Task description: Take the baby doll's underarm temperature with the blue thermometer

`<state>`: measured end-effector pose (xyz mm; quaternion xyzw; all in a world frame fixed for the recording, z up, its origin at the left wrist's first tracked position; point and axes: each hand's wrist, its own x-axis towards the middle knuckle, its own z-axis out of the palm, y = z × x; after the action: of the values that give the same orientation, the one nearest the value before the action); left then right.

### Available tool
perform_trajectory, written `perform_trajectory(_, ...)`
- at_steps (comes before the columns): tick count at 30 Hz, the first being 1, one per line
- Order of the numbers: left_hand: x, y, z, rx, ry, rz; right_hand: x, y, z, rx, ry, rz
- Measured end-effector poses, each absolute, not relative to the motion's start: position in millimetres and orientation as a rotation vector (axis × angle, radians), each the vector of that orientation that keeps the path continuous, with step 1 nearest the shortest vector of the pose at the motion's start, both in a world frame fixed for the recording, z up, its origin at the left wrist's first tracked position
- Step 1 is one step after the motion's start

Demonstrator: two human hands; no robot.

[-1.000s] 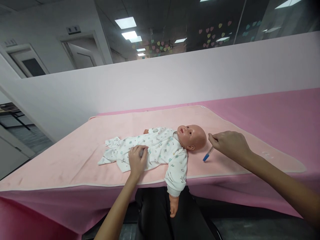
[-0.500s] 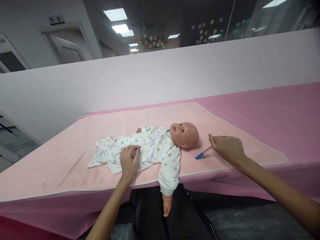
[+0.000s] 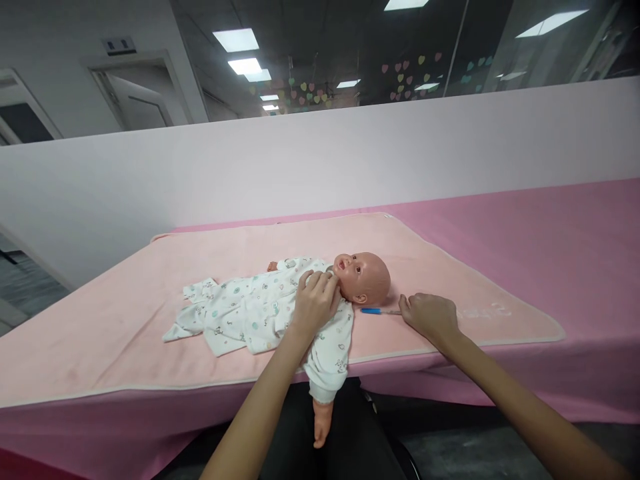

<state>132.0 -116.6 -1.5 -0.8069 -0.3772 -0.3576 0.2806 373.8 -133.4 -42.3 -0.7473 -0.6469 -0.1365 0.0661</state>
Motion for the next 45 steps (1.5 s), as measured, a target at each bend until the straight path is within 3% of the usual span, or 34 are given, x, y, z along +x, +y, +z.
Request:
perform_trajectory(5,125,-108,-17,-2.056,-1.375,-1.141,374,-129,-41,-2.304,-2.0,-0.333)
perform_trajectory(12,125,-111,-22,-2.059,-1.414,-1.186,372,-137,-34,-2.209,-1.947,-0.455)
perform_trajectory(17,125,-114,-24,-2.026,-1.359,-1.291,317,-149,-15,-1.494,-1.842,-0.422)
perform_trajectory(20,122,-117,-25,-1.921,-1.362,-1.388,261,-141,-5,-1.311,-1.891,-0.339)
perform_trajectory(23,117,-121,-27,-1.809,-1.41,-1.45,214,-122,-6,-1.105,-1.806,-0.01)
perform_trajectory(27,111,-124,-28,-1.731,-1.48,-1.494,191,-103,-21,-1.064,-1.66,0.158)
perform_trajectory(45,114,-122,-29,-1.689,-1.464,-1.543,199,-100,-39,-0.984,-1.536,0.252)
